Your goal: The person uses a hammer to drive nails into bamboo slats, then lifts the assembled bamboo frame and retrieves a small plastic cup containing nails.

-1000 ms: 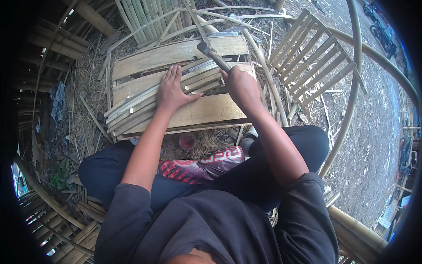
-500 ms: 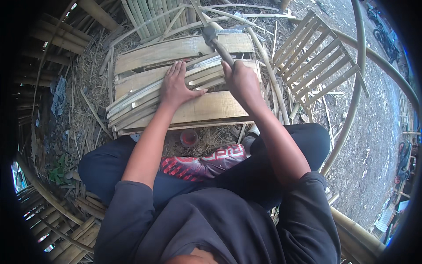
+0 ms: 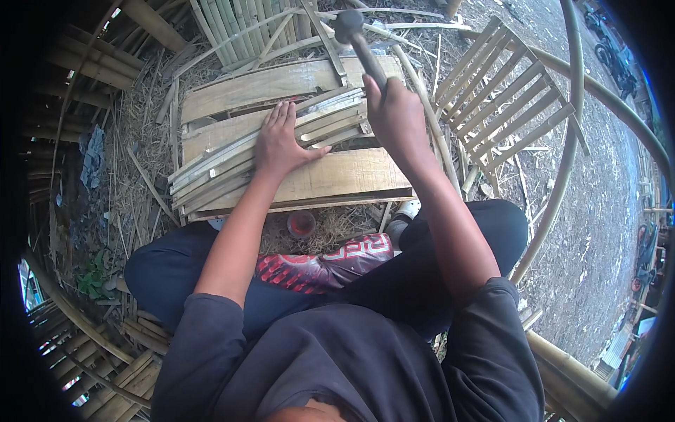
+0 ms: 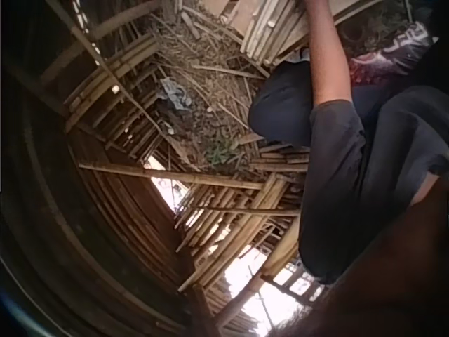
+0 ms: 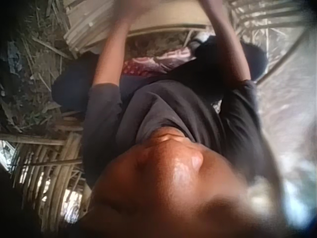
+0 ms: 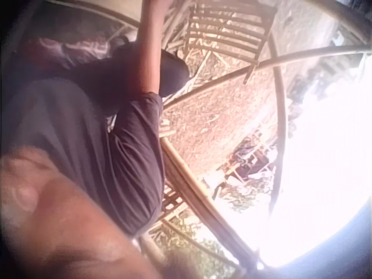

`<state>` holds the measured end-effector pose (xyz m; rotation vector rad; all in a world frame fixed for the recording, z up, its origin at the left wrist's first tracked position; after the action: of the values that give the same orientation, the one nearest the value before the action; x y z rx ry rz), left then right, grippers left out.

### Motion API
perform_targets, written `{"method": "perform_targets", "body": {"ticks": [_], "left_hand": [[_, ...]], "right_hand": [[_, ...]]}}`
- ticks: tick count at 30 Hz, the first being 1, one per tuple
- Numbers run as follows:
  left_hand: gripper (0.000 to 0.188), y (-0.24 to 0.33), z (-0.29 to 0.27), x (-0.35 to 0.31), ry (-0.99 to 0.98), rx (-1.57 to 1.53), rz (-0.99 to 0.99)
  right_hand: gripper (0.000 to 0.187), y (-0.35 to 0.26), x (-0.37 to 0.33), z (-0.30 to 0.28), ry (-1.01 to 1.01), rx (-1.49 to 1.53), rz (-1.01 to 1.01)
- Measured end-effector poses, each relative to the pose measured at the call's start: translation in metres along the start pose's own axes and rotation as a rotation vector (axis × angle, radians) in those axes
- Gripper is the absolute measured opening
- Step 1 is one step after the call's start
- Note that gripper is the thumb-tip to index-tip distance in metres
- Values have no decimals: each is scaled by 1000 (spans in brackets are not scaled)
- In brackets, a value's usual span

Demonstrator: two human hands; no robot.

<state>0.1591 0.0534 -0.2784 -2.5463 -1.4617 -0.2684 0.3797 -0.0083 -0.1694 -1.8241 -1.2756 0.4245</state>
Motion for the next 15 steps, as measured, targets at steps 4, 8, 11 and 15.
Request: {"method": "perform_targets", "body": {"ticks": [4,8,11,15], "left_hand": [[133,1,2,3,-22,-10,-4],[133,7,12,-5,-30,-8,11],[132,0,8,4,-7,-23,6],[129,3,6,2,-12,-8,5]], "right_hand": [[49,-1,-2,10,-80,-59,-4],[56,47,-21,47,-347,-186,171],[59,23,-13,45,-330,-131,133],[61,15,-2,28,-209,-77,135]]}}
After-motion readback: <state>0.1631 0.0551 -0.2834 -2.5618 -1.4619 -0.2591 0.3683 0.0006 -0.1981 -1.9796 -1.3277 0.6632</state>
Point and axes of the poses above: each hand's wrist, its own x-axis towards the middle knuckle, its own z-axis out of the palm, y = z × x, the point moved 10 cm from there along x, towards the middle knuckle, and after that the axes turned 15 degrees about x, right-handed, at the moved point
